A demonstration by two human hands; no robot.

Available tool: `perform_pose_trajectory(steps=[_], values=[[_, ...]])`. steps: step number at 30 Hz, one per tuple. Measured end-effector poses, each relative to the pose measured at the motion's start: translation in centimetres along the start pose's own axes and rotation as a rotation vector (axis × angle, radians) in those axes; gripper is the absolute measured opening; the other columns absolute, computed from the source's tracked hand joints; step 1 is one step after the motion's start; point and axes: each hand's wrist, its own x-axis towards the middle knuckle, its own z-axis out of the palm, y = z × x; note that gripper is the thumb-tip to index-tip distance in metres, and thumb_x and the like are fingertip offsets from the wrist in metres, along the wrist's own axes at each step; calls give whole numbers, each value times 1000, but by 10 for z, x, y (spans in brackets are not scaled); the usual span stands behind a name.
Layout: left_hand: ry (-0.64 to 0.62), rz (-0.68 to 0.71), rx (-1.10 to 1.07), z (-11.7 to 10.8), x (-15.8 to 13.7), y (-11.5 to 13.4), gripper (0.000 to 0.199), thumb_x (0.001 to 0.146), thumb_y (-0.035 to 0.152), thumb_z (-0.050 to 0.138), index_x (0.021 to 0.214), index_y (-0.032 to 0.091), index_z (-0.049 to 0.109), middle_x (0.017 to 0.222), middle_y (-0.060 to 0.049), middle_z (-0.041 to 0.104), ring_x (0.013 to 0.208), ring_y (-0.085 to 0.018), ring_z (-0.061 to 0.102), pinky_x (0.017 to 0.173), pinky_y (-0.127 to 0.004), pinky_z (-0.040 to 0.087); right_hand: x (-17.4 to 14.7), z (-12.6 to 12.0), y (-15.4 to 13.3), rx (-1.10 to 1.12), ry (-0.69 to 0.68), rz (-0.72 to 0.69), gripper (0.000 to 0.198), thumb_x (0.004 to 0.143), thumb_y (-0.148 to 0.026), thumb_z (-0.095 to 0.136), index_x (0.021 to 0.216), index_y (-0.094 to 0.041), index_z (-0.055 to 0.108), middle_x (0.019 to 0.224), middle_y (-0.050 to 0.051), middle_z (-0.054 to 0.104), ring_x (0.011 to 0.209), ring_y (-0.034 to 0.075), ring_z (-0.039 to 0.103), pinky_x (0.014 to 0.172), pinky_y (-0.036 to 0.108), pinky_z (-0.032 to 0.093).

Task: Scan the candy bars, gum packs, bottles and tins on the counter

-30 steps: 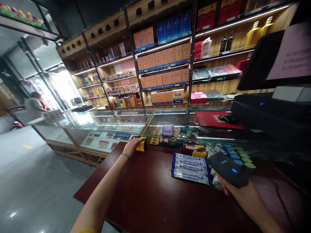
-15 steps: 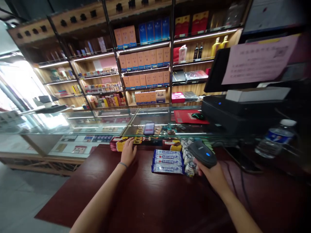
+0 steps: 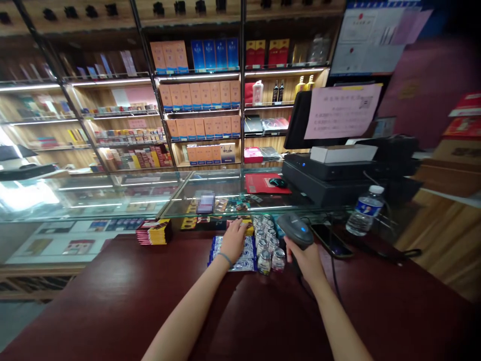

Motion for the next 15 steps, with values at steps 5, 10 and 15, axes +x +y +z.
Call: perform_pose_trajectory(steps=[5, 10, 15], values=[[-112, -130, 97, 12, 12, 5, 52, 81, -2, 51, 129, 16, 59, 142, -23, 55, 138, -36, 48, 115, -58, 35, -2, 2, -2, 28, 23, -1, 47, 84, -55, 68, 54, -22, 55, 44, -1, 55, 46, 14, 52, 53, 27, 44], [-142, -148, 102, 8, 15, 6, 31, 91, 5, 46, 111, 19, 65, 125, -21, 66, 123, -31, 61, 106, -51, 45, -4, 4, -8, 29, 22, 15, 44, 84, -53, 68, 56, -22, 55, 46, 0, 56, 45, 15, 54, 52, 28, 46], [-99, -70, 43, -10, 12, -5, 31, 92, 6, 46, 112, 20, 65, 117, -15, 70, 116, -27, 65, 108, -45, 45, -6, 6, -11, 0, 20, 43, 39, 80, -52, 71, 59, -22, 57, 49, 0, 59, 45, 16, 56, 49, 29, 47]])
